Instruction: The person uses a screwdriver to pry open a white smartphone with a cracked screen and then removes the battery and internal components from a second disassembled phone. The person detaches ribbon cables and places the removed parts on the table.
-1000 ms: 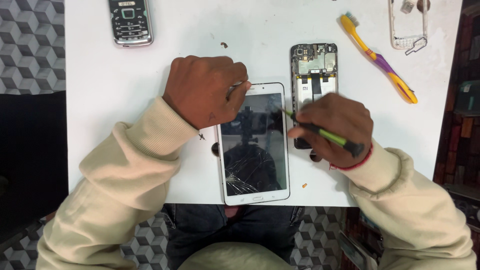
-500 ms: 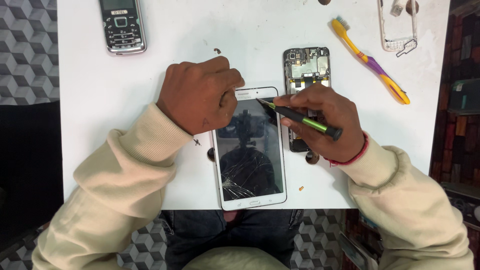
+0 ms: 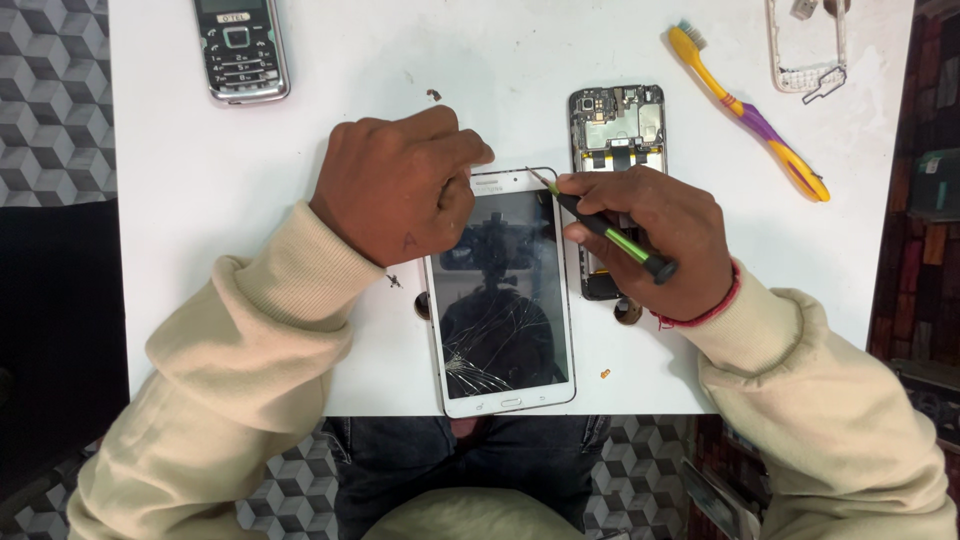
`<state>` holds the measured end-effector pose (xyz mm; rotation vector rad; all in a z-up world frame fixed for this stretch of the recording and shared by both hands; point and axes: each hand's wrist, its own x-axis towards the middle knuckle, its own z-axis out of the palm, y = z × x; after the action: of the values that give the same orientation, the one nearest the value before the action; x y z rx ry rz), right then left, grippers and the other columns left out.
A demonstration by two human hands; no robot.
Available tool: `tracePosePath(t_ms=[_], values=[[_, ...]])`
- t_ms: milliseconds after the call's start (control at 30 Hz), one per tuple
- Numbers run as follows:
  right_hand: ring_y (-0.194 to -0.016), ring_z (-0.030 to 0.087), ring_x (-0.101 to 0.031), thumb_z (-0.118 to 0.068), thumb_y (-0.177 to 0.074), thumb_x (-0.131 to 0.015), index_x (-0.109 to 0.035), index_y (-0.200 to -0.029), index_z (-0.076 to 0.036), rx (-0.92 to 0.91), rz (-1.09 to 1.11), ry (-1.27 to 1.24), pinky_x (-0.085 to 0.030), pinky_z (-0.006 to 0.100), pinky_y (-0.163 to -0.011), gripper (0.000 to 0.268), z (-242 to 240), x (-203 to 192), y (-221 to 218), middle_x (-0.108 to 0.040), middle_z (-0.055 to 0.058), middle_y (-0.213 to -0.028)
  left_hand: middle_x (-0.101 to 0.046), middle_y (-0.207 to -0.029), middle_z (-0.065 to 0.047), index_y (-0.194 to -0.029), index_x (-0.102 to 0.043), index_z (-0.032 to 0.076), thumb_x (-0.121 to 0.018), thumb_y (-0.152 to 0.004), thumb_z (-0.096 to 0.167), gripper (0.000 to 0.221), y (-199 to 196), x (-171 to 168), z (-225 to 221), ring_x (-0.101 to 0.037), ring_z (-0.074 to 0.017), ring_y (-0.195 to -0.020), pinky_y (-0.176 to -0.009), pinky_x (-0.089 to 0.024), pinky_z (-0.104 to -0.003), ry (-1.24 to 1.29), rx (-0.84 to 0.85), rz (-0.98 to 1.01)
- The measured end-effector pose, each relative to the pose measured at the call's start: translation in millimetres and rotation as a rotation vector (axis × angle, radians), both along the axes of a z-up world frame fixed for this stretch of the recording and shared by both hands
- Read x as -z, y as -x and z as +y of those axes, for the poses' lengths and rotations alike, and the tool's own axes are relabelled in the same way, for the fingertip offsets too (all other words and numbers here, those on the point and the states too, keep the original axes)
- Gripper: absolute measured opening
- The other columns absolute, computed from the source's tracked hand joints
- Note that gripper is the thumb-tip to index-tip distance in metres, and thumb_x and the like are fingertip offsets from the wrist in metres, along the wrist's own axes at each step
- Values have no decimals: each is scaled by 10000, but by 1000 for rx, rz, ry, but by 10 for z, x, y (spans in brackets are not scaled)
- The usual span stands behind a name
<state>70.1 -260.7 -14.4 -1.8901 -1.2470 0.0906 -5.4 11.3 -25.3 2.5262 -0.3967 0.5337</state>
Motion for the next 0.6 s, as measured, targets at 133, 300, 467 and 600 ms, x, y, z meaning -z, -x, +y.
tracePosePath(t_ms=[133,300,467,600], values=[[-959,139,-758,-111,-958,-780,-573,-1125,-26,7,409,-79,-615,256,-786,279,-92,102,4,-763,109,-1082,-674,-777,-45,-959,-790,58,-654,-802,33,209,-6,17,9,-581,-211,-488,-453,-472,-341,-2,13,-10],[-846,100,-721,-151,-928,-793,-593,-1111,-18,-10,425,-77,-587,230,-698,302,-214,178,-6,-716,71,-966,-672,-763,-50,-956,-792,56,-656,-807,31,203,-13,60,18,-566,-210,-474,-450,-468,-340,-14,2,-17],[-824,99,-698,-84,-1017,-723,-619,-1196,-3,17,263,-127,-569,226,-716,223,-182,196,25,-698,105,-1000,-674,-776,-52,-956,-786,54,-655,-810,30,197,-16,62,20,-578,-212,-492,-463,-474,-340,5,7,-30],[-835,124,-658,-66,-1083,-637,-571,-1194,19,39,185,-218,-557,255,-758,154,-133,177,28,-659,112,-1075,-679,-807,-57,-973,-786,68,-667,-823,46,193,5,35,22,-587,-241,-530,-496,-482,-360,3,6,-64]])
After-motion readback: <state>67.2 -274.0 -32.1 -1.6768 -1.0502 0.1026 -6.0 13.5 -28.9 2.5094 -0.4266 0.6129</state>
